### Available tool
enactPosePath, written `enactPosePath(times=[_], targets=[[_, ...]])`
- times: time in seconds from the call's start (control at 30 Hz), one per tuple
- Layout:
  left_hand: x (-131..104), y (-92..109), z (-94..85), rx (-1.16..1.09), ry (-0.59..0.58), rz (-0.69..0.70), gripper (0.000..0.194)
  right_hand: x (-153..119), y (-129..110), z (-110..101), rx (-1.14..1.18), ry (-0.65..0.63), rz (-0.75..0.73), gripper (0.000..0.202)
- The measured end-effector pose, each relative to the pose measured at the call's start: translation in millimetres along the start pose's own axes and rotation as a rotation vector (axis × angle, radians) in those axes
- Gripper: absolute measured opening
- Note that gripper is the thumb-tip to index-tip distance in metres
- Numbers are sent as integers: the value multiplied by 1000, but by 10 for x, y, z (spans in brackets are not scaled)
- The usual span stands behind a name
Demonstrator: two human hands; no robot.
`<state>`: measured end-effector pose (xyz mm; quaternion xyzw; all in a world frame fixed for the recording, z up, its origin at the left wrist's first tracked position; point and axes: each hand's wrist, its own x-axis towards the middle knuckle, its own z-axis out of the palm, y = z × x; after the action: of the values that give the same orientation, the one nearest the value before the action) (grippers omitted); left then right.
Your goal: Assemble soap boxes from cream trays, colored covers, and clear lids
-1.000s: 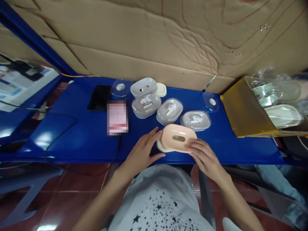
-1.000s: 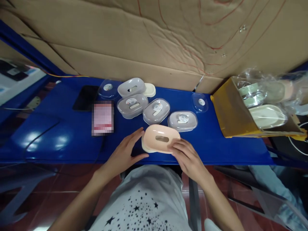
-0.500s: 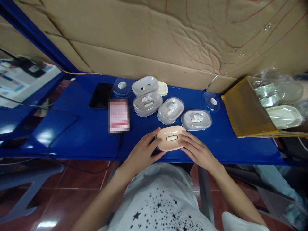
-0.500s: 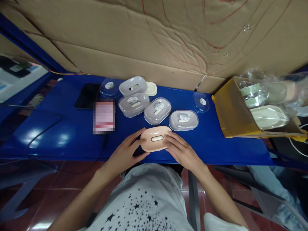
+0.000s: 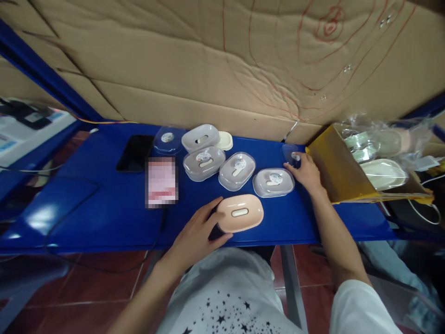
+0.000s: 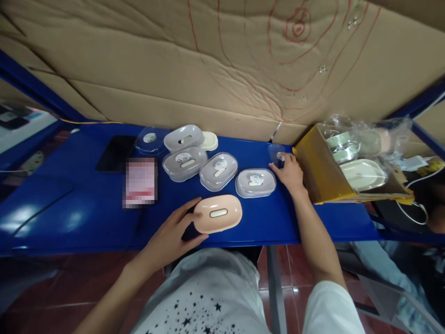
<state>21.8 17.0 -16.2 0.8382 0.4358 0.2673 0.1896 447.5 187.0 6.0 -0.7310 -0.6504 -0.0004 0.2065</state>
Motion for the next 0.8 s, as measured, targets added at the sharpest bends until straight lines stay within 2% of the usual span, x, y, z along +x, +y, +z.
enactPosePath(times=[0.1, 0.2, 0.23, 0.3, 0.4, 0.47, 0.57, 0.8], targets=[[-6, 24, -24, -58, 3, -33, 36, -209, 30, -167, 246, 185, -98, 60], [-3, 30, -48, -159, -4, -62, 42, -727, -174, -382, 543, 240, -250, 55], [1, 29, -58, -190, -10, -67, 47, -948, -294, -425, 586, 216, -339, 54], [12, 26, -78, -238, -17, -68, 59, -1381, -557, -442, 530, 35, -557, 55], [30, 24, -110, -274, -20, -73, 75, -1803, -870, -328, 464, -176, -719, 55], [38, 25, -124, -285, -36, -89, 80, -1881, -966, -228, 470, -237, -739, 54], [40, 25, -127, -294, -62, -109, 82, -1817, -987, -145, 492, -293, -757, 53], [44, -4, -132, -315, -91, -106, 83, -1722, -974, -167, 474, -355, -856, 58]])
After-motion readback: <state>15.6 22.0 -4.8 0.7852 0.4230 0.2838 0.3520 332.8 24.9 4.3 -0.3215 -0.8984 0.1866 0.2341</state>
